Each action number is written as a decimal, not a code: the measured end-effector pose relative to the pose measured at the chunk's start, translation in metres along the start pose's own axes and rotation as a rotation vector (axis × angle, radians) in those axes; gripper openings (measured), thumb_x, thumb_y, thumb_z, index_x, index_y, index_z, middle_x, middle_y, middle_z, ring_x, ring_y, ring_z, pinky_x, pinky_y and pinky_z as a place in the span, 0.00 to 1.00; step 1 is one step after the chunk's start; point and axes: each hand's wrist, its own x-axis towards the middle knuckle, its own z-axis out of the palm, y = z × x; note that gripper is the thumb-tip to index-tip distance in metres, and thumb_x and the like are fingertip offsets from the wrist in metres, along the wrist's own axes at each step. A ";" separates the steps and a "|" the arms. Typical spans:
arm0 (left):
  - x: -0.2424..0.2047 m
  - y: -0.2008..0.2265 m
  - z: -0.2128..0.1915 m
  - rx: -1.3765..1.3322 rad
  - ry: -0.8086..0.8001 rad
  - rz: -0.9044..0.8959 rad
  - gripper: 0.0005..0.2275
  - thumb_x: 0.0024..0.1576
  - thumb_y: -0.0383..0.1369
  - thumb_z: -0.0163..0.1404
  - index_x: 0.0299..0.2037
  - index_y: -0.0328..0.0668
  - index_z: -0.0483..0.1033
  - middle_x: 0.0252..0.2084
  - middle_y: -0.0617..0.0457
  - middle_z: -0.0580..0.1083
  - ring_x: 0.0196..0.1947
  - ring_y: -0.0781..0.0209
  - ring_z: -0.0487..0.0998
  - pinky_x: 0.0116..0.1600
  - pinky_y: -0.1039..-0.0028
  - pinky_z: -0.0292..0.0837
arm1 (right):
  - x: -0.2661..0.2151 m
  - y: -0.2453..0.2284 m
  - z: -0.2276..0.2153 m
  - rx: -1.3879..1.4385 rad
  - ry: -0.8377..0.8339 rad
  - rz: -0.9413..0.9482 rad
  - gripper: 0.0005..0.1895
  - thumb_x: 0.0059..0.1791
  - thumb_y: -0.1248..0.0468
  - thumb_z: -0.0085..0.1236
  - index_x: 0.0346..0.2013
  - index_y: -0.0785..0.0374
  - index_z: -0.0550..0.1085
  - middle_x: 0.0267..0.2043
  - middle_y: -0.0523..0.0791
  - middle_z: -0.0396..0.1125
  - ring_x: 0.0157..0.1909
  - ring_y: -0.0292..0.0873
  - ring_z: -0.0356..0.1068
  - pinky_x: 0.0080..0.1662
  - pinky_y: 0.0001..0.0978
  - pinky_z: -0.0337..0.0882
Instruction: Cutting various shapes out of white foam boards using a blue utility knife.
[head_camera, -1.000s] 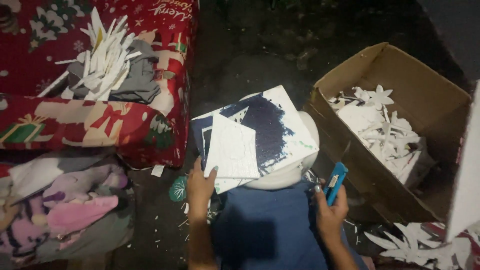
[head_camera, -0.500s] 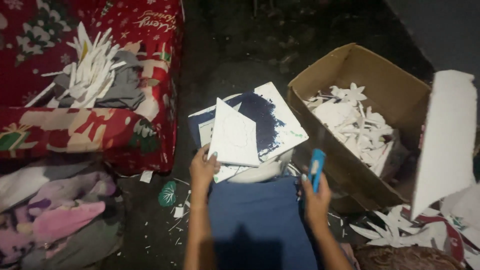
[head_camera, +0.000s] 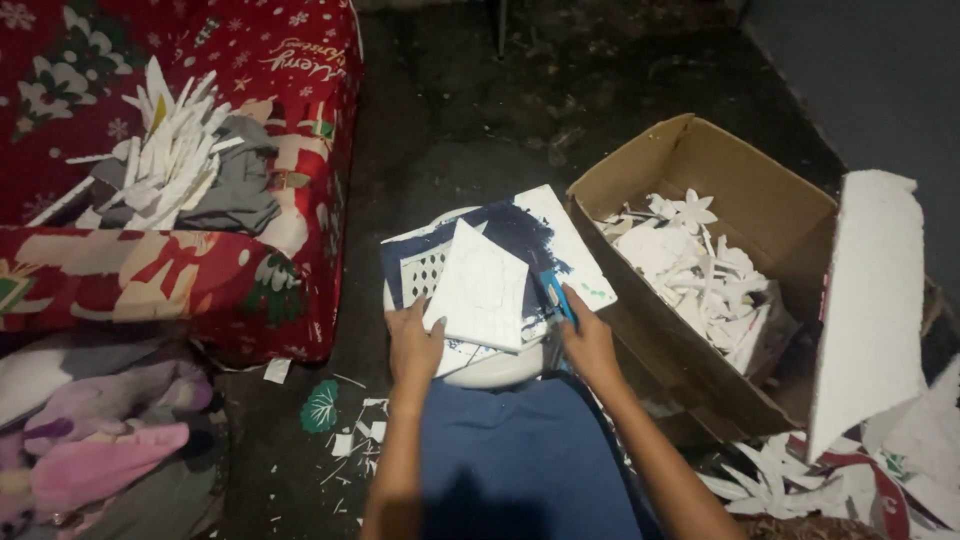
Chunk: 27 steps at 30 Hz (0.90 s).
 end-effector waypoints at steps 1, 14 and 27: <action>0.002 0.002 0.004 -0.001 -0.001 -0.002 0.23 0.56 0.38 0.49 0.63 0.47 0.64 0.57 0.36 0.64 0.61 0.43 0.65 0.59 0.60 0.67 | 0.003 -0.001 0.002 -0.002 -0.001 0.001 0.30 0.45 0.70 0.46 0.63 0.52 0.64 0.59 0.53 0.63 0.60 0.60 0.60 0.59 0.53 0.62; 0.046 0.044 0.056 0.253 0.075 0.254 0.23 0.55 0.44 0.51 0.61 0.57 0.65 0.60 0.44 0.57 0.61 0.46 0.57 0.61 0.52 0.52 | 0.036 -0.016 0.006 -0.168 -0.081 -0.059 0.27 0.46 0.70 0.47 0.60 0.53 0.68 0.56 0.53 0.65 0.61 0.58 0.61 0.62 0.49 0.60; 0.041 0.063 0.064 0.188 0.088 0.256 0.25 0.53 0.45 0.53 0.61 0.55 0.66 0.56 0.44 0.59 0.52 0.48 0.62 0.53 0.57 0.58 | 0.046 -0.029 -0.005 -0.231 -0.046 -0.008 0.26 0.46 0.70 0.47 0.60 0.57 0.67 0.56 0.53 0.66 0.59 0.56 0.64 0.59 0.48 0.63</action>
